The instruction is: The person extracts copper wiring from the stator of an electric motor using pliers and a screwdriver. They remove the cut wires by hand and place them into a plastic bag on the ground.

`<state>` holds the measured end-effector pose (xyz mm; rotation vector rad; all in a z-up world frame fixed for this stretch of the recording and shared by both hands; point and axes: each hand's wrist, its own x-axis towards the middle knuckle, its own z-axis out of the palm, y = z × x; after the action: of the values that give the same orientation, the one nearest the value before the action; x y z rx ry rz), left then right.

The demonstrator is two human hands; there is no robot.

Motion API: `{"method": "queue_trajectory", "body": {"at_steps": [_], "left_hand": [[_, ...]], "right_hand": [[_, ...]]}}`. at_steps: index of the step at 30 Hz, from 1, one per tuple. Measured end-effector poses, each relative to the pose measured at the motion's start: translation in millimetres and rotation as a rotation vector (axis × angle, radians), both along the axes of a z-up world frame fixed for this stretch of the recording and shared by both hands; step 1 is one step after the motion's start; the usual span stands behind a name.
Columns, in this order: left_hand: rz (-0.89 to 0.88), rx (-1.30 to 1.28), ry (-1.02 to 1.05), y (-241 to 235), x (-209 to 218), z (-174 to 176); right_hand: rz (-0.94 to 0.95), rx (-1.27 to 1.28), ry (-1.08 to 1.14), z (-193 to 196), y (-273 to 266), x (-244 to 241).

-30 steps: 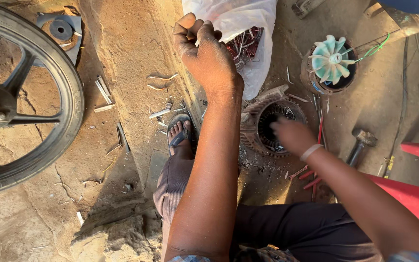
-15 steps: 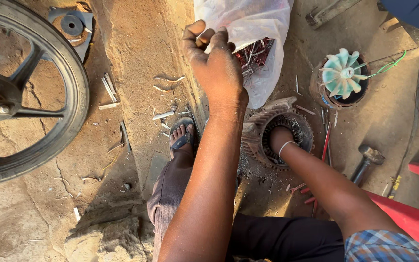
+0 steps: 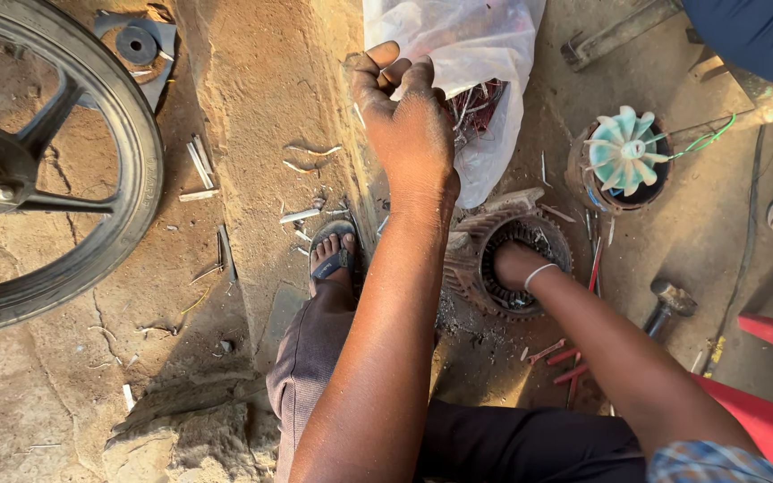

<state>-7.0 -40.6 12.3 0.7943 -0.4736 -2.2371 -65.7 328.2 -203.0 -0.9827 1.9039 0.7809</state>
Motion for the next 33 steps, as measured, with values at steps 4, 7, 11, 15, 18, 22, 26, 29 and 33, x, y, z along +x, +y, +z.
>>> {"method": "queue_trajectory", "body": {"at_steps": [4, 7, 11, 15, 18, 22, 26, 29, 33], "left_hand": [[0.018, -0.041, 0.015, 7, -7, -9], [-0.006, -0.046, -0.001, 13, -11, -14], [0.014, -0.141, -0.014, 23, -14, -18], [0.018, -0.212, -0.078, 30, -12, -17], [0.031, -0.328, -0.125, 36, -13, -12], [-0.025, -0.344, -0.257, 39, -13, -10], [-0.03, -0.323, -0.211, 34, -17, -6], [-0.026, -0.296, -0.171, 39, -19, -4], [0.017, -0.364, -0.172, 48, -22, -13]], "right_hand": [[-0.344, -0.241, -0.247, 98, -15, -8], [-0.792, -0.185, -0.242, 166, -30, -43], [-0.492, -0.528, 0.275, 169, -68, -79], [-0.53, -0.182, 0.233, 110, -102, -97], [-0.432, 0.04, 0.117, 73, -114, -107], [-0.344, 0.267, 0.088, 38, -116, -106], [-0.262, 0.268, 0.055, 31, -114, -111], [-0.144, 0.255, 0.005, 41, -101, -106], [-0.143, 0.05, 0.103, 69, -80, -87]]}}
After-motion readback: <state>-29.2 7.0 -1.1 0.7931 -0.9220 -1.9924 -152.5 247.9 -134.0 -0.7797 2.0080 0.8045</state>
